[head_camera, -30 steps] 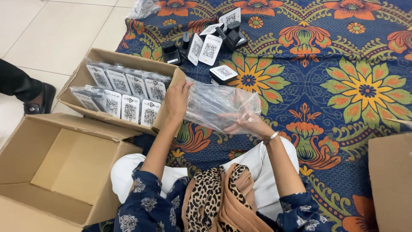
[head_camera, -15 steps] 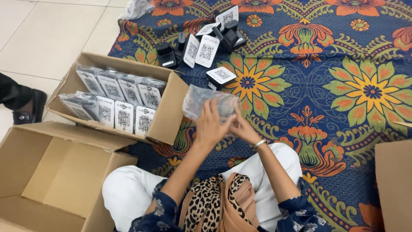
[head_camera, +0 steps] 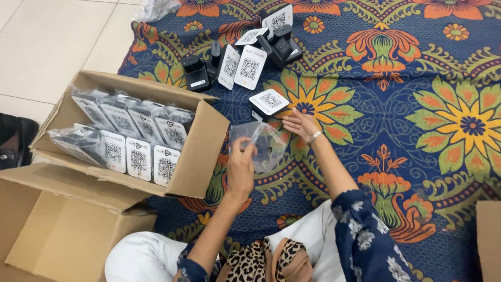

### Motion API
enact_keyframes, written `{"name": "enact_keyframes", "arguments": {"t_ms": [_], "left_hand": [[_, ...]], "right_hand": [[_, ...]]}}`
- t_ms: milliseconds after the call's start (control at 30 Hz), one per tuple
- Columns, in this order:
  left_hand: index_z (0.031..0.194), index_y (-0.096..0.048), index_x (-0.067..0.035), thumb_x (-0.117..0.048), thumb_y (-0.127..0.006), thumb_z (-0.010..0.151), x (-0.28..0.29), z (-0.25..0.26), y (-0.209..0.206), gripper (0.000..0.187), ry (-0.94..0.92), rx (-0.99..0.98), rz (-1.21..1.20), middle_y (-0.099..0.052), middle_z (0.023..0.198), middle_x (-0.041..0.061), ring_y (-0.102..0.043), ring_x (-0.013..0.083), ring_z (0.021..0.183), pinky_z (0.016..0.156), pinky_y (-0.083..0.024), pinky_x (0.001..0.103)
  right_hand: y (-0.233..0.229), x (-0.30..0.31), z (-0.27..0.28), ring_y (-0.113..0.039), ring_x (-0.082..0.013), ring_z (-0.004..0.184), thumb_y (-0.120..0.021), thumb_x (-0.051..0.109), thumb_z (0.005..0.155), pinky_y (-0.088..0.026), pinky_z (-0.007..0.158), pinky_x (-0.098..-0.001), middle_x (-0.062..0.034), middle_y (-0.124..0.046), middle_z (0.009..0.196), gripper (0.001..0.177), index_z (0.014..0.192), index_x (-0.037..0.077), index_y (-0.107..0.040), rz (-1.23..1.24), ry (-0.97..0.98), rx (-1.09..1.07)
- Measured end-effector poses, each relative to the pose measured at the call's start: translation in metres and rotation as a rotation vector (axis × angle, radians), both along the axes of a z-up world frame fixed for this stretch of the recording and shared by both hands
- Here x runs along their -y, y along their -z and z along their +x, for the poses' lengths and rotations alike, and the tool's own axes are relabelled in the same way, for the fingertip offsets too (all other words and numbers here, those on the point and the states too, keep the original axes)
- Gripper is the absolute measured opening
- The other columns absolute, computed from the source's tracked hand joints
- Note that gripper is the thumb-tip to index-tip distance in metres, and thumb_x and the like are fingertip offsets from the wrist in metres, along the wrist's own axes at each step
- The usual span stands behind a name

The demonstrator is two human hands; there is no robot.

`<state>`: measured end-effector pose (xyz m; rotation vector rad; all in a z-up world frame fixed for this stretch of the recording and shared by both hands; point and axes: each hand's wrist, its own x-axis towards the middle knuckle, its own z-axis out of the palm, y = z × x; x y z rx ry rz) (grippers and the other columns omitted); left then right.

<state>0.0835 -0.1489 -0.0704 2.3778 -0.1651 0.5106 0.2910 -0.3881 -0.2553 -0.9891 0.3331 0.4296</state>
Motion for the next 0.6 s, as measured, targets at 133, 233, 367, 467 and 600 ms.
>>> {"name": "enact_keyframes", "arguments": {"t_ms": [133,233,367,467,600], "left_hand": [[0.105,-0.065,-0.003,0.008,-0.058,0.089,-0.003,0.007,-0.005,0.021,0.001,0.004,-0.031,-0.062,0.125,0.015,-0.066,0.0362,0.108,0.091,-0.052,0.047],[0.119,-0.066,-0.002,0.006,-0.057,0.093,-0.009,0.006,-0.014,0.029,0.002,0.043,-0.031,-0.064,0.129,0.015,-0.064,0.0369,0.116,0.096,-0.052,0.045],[0.129,-0.064,-0.002,-0.001,-0.056,0.098,-0.019,0.001,-0.024,0.032,-0.022,-0.008,-0.003,-0.065,0.134,0.013,-0.063,0.0356,0.119,0.099,-0.051,0.044],[0.132,-0.063,-0.002,-0.004,-0.056,0.099,-0.023,0.002,-0.028,0.034,-0.039,-0.037,-0.029,-0.063,0.137,0.013,-0.062,0.0362,0.121,0.099,-0.049,0.044],[0.136,-0.060,-0.002,-0.001,-0.055,0.094,-0.028,-0.005,-0.013,0.043,-0.042,-0.071,-0.059,-0.060,0.141,0.015,-0.060,0.0375,0.125,0.102,-0.048,0.045]], "right_hand": [[0.058,-0.048,0.072,-0.072,-0.0373,0.108,-0.073,0.036,0.094,-0.064,0.090,-0.0508,-0.0250,-0.068,0.117,0.055,0.124,-0.006,-0.053,0.019,0.067,-0.095],[0.091,-0.073,0.103,-0.074,-0.0348,0.102,-0.079,0.022,0.085,-0.065,0.081,-0.0527,-0.0175,-0.074,0.113,0.044,0.118,-0.002,-0.061,-0.099,0.284,-0.143],[0.064,-0.072,0.069,-0.075,-0.0371,0.101,-0.080,0.007,0.084,-0.067,0.080,-0.0510,-0.0206,-0.074,0.113,0.040,0.117,-0.005,-0.061,-0.103,0.316,-0.133],[0.000,-0.065,0.001,-0.074,-0.0362,0.102,-0.079,0.001,0.081,-0.065,0.082,-0.0491,-0.0227,-0.069,0.121,0.057,0.127,0.001,-0.046,-0.110,0.217,-0.095],[-0.032,-0.053,-0.093,-0.071,-0.0278,0.104,-0.076,0.000,0.078,-0.062,0.078,-0.0480,-0.0154,-0.065,0.126,0.066,0.134,0.005,-0.042,-0.283,-0.040,-0.039]]}}
